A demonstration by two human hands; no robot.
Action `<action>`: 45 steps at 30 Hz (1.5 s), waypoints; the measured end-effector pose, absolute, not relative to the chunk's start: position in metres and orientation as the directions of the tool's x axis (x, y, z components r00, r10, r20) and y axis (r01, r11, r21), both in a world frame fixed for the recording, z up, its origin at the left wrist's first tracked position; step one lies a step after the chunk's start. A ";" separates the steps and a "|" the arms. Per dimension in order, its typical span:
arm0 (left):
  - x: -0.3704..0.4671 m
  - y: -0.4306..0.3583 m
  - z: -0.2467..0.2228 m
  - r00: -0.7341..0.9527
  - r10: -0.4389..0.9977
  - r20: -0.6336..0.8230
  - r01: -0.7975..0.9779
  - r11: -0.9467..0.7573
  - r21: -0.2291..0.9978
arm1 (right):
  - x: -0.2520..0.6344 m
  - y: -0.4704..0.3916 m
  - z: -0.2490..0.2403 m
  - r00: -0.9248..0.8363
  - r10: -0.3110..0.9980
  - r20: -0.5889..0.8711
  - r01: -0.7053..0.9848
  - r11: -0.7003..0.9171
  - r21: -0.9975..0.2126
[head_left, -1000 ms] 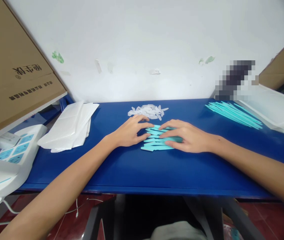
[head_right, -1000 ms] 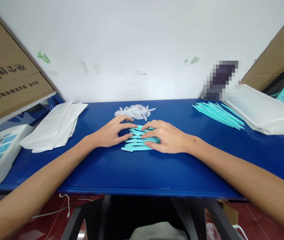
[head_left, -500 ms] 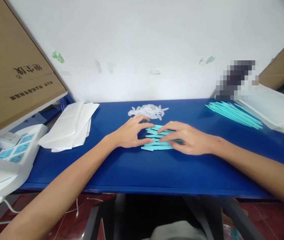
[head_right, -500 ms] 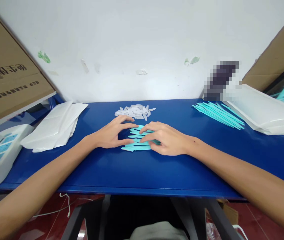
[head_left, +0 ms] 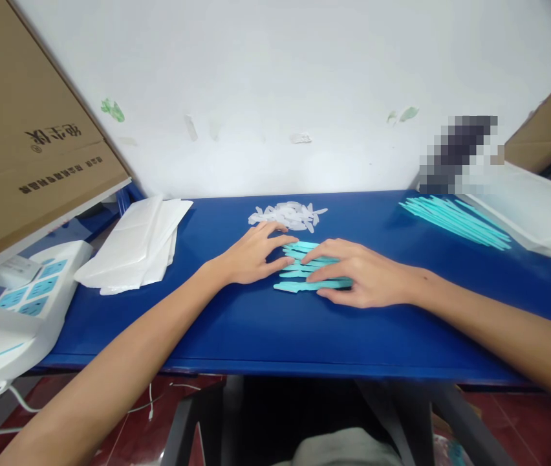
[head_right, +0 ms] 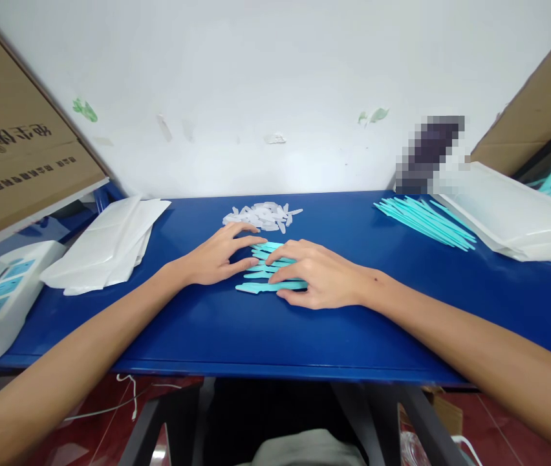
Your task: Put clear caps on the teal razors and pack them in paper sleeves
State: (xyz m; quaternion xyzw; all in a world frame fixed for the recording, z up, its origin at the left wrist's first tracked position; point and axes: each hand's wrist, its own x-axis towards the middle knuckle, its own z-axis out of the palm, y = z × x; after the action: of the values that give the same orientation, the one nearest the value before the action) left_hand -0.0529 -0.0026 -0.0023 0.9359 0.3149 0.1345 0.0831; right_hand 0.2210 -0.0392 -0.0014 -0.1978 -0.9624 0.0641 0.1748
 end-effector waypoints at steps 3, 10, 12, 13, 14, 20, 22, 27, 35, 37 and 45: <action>-0.054 -0.002 -0.002 0.767 0.616 0.180 0.569 -0.782 0.254 | 0.222 -0.037 -0.004 -0.845 0.421 0.328 0.383 0.907 -0.178; -0.054 0.000 -0.001 0.780 0.596 0.189 0.544 -0.797 0.263 | 0.225 -0.032 -0.008 -0.826 0.434 0.360 0.403 0.901 -0.162; -0.054 0.001 -0.001 0.778 0.595 0.200 0.537 -0.796 0.278 | 0.225 -0.032 -0.007 -0.815 0.437 0.382 0.406 0.899 -0.163; -0.055 0.001 -0.001 0.775 0.597 0.207 0.536 -0.794 0.286 | 0.225 -0.032 -0.007 -0.802 0.453 0.390 0.423 0.891 -0.164; -0.055 0.001 -0.002 0.772 0.599 0.214 0.533 -0.793 0.295 | 0.226 -0.031 -0.006 -0.781 0.483 0.396 0.457 0.874 -0.165; -0.056 0.003 -0.005 0.759 0.602 0.248 0.505 -0.785 0.359 | 0.233 -0.021 -0.002 -0.547 0.733 0.403 0.723 0.657 -0.214; -0.057 0.004 -0.004 0.743 0.610 0.278 0.517 -0.785 0.342 | 0.236 -0.017 -0.002 -0.516 0.764 0.389 0.749 0.622 -0.228; -0.061 0.007 -0.001 0.646 0.677 0.353 0.652 -0.730 0.206 | 0.241 -0.011 -0.002 -0.477 0.821 0.316 0.782 0.560 -0.275; -0.069 0.017 -0.009 0.522 0.795 0.309 0.787 -0.589 0.184 | 0.243 -0.008 -0.004 -0.564 0.799 0.210 0.756 0.602 -0.257; -0.070 0.018 -0.010 0.501 0.818 0.281 0.818 -0.554 0.154 | 0.243 -0.007 -0.005 -0.573 0.790 0.220 0.761 0.612 -0.216; -0.070 0.015 -0.008 0.534 0.843 0.066 0.832 -0.538 0.136 | 0.243 -0.005 0.000 -0.513 0.847 0.143 0.768 0.527 -0.365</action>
State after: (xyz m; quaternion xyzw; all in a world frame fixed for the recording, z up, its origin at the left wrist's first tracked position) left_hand -0.0704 0.0150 -0.0077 0.8746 0.4789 0.0618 0.0438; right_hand 0.2432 -0.0052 0.0002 -0.4692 -0.8601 0.1285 0.1534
